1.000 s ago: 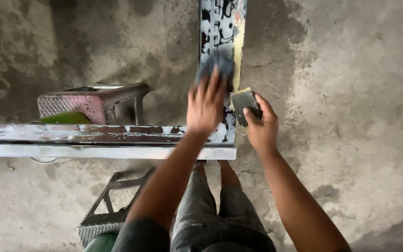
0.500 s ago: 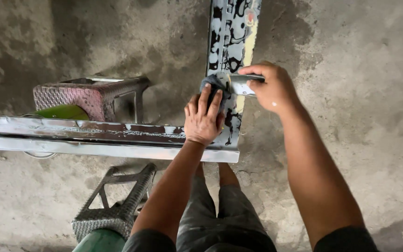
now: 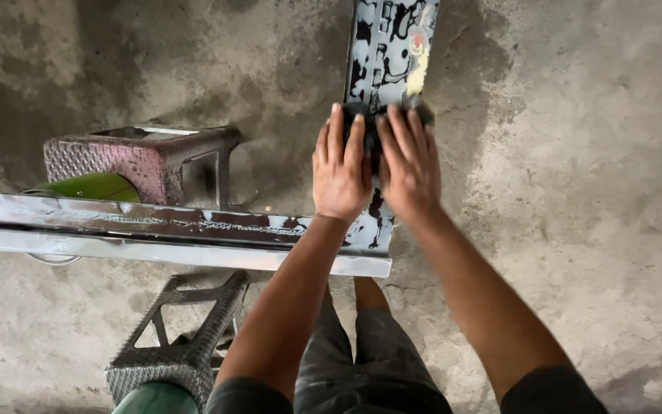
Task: The person dips a cloth into a green bucket of water and scrubs a metal frame with a sponge and cloth. They wipe the frame's surface and edges, repeatedly rinsing the cloth in the bucket to remove residue.
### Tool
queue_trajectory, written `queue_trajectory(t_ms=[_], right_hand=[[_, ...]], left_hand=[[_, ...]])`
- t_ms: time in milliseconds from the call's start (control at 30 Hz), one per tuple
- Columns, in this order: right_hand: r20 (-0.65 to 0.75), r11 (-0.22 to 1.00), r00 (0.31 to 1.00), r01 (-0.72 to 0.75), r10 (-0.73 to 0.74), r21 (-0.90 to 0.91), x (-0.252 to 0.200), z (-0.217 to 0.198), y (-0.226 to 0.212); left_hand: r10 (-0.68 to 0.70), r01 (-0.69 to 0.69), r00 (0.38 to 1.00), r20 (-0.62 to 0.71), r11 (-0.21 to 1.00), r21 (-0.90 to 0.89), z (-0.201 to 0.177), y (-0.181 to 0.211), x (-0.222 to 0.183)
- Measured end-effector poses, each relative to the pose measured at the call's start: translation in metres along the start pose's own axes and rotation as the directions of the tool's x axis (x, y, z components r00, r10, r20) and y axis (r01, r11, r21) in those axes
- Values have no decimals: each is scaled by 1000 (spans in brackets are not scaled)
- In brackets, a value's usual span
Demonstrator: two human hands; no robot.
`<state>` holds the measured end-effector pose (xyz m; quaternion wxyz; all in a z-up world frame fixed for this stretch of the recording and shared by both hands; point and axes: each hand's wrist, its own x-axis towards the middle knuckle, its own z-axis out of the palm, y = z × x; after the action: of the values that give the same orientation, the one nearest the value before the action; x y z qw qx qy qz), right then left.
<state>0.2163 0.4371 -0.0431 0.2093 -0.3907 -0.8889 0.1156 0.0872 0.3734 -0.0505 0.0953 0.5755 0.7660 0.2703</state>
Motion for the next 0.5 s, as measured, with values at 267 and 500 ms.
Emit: queue_trajectory(t_ms=[267, 500], right_hand=[[133, 1000, 991, -2, 2, -4, 27, -9, 19], [219, 999, 975, 43, -45, 14, 48, -8, 31]], left_hand=[[2, -3, 1000, -10, 998, -58, -5, 4, -21], [-42, 44, 998, 50, 999, -28, -1, 6, -27]])
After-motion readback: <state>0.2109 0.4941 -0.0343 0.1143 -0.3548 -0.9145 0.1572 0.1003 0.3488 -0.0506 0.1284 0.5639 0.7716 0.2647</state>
